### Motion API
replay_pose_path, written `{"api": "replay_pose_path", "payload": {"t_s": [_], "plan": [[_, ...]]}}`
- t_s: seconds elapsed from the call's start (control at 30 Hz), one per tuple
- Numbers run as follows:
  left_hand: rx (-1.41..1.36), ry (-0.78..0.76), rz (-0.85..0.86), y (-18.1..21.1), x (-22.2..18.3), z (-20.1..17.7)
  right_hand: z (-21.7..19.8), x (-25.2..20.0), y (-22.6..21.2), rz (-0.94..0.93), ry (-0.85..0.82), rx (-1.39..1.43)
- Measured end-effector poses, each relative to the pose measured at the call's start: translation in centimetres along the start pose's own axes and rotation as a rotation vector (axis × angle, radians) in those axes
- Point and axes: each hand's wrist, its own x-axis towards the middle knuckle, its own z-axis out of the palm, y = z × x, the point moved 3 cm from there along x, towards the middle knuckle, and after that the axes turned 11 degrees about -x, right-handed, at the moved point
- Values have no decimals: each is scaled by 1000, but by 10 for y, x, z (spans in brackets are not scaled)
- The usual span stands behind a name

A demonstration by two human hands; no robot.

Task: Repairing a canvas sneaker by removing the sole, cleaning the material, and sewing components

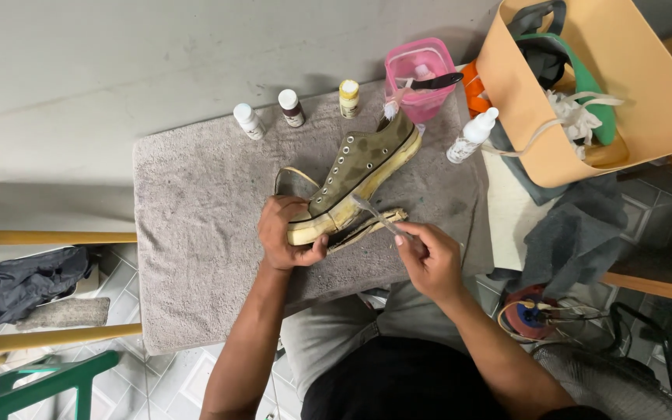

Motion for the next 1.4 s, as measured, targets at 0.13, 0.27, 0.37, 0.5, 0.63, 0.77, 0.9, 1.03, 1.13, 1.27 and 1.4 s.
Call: {"api": "replay_pose_path", "payload": {"t_s": [0.13, 0.27, 0.37, 0.5, 0.63, 0.77, 0.9, 1.03, 1.13, 1.27, 1.4], "plan": [[-3, -7, 0, 2, 3, 2, 10, -5, -9, -85, -100, 50], [21, -14, 3, 5, 1, 3, 11, -14, 12, -30, -50, -19], [23, -14, 14, 2, 3, 4, 9, -9, 6, -45, -82, 6], [27, -13, 12, 2, -1, 4, -4, 3, 9, -36, -45, -85], [9, -14, 6, 1, 2, 3, -5, 11, -16, -92, -160, 9], [10, -7, -7, -2, 0, 3, 3, -1, 19, -71, -120, 5], [0, -2, -18, 1, 2, 2, 5, -3, 24, -20, -119, -8], [-10, 4, -20, -1, 3, 0, -6, 9, 15, 14, -38, -77], [-28, 14, -44, -2, 0, 0, -3, 7, 13, -38, -137, -21], [-58, 33, -51, -5, -1, -2, 1, 5, 42, 24, -84, -60], [-60, 39, -68, -7, -2, -3, 0, 16, 31, 40, -109, -51]]}}
